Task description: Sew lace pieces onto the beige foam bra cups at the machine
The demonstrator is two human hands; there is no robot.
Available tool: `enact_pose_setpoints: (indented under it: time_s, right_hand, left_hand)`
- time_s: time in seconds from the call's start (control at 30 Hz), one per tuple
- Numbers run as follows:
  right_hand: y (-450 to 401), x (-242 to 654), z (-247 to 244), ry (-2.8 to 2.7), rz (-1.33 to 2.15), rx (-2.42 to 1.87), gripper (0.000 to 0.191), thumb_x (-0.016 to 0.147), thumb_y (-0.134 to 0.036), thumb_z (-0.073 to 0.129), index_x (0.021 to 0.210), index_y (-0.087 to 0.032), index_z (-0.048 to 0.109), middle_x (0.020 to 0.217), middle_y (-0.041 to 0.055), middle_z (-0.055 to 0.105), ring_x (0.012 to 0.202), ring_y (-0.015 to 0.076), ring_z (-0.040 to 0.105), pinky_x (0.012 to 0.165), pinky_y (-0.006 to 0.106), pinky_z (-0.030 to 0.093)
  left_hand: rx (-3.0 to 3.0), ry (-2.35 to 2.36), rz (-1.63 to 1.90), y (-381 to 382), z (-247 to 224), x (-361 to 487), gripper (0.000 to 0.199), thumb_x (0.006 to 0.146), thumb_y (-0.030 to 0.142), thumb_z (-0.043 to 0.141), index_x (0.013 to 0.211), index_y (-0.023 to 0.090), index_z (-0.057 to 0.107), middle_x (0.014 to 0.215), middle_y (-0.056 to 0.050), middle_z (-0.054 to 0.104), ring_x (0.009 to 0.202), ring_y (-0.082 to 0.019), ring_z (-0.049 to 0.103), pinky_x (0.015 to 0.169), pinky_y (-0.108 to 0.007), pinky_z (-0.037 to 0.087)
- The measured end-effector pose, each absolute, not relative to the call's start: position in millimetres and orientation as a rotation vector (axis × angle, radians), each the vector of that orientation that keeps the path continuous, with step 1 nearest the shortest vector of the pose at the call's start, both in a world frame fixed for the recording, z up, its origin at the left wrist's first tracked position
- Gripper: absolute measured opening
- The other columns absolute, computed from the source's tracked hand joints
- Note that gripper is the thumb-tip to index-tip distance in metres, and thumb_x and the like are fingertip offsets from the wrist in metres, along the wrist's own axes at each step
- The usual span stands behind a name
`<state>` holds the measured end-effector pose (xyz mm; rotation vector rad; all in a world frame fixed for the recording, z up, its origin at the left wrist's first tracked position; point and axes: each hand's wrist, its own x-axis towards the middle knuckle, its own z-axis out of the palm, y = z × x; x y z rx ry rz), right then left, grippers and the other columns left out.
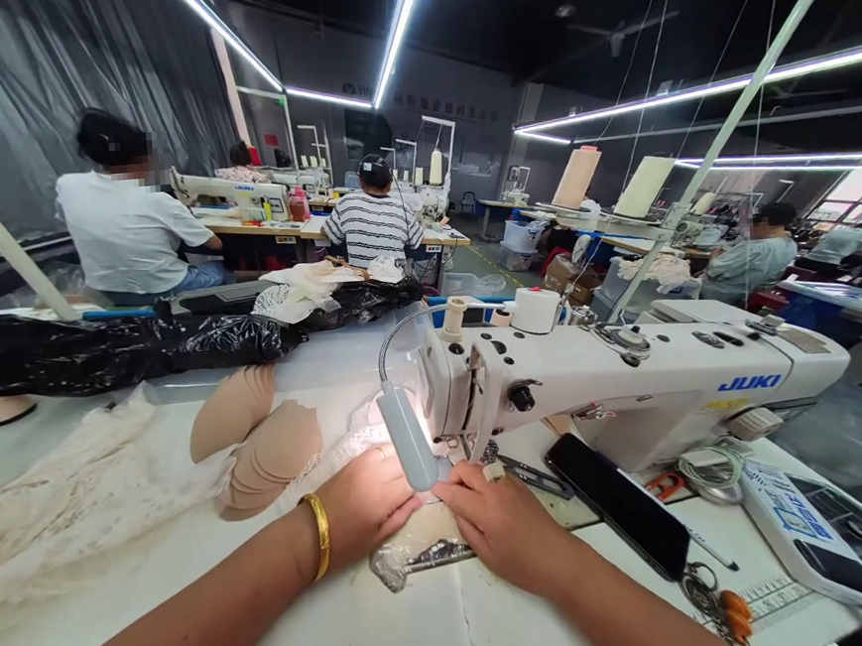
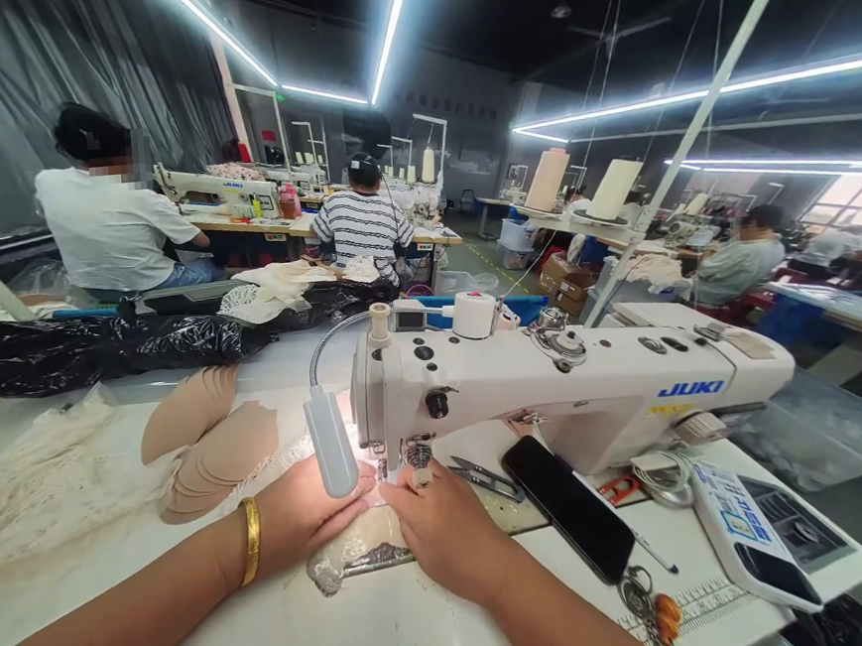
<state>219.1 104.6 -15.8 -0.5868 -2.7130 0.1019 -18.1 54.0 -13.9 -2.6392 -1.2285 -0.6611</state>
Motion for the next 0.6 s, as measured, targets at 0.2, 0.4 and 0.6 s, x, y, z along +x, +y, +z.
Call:
enact_pose_setpoints:
  time_s: [0.2, 0.4, 0.6]
  right_hand:
    - [105, 221, -14, -2.666, 0.088, -0.49, 0.042, 0.083, 0.001, 0.047, 0.113, -0.023, 0.065, 0.089, 0.0037, 0.062, 0.064, 0.0167, 0.039, 0.058, 0.028, 0.031]
    - [104, 223, -13, -2.684, 0.105, -0.472, 0.04, 0.086, 0.001, 0.049, 0.114, -0.022, 0.067, 0.09, 0.004, 0.062, 0.068, 0.0172, 0.042, 0.058, 0.028, 0.028]
    - [104, 222, -17, -2.692, 0.115, -0.509, 0.039, 0.088, 0.0, 0.051, 0.116, -0.023, 0.067, 0.089, 0.0032, 0.061, 0.069, 0.0174, 0.045, 0.058, 0.029, 0.027]
  left_hand:
    - [-2.557, -1.231, -0.565, 49, -8, -13, 0.022, 0.099, 0.014, 0.043, 0.097, 0.019, 0.065, 0.095, -0.008, 0.069, 0.085, -0.023, 0.061, 0.083, -0.038, 0.051]
    - [-2.617, -1.418, -0.614, 44, -3, -9, 0.018, 0.093, 0.01, 0.05, 0.087, 0.022, 0.062, 0.086, -0.002, 0.066, 0.081, -0.02, 0.06, 0.079, -0.032, 0.047]
    - [-2.67, -1.612, -0.805, 45, -3, -7, 0.015, 0.093, 0.013, 0.053, 0.089, 0.024, 0.063, 0.091, -0.002, 0.069, 0.085, -0.019, 0.061, 0.078, -0.03, 0.046]
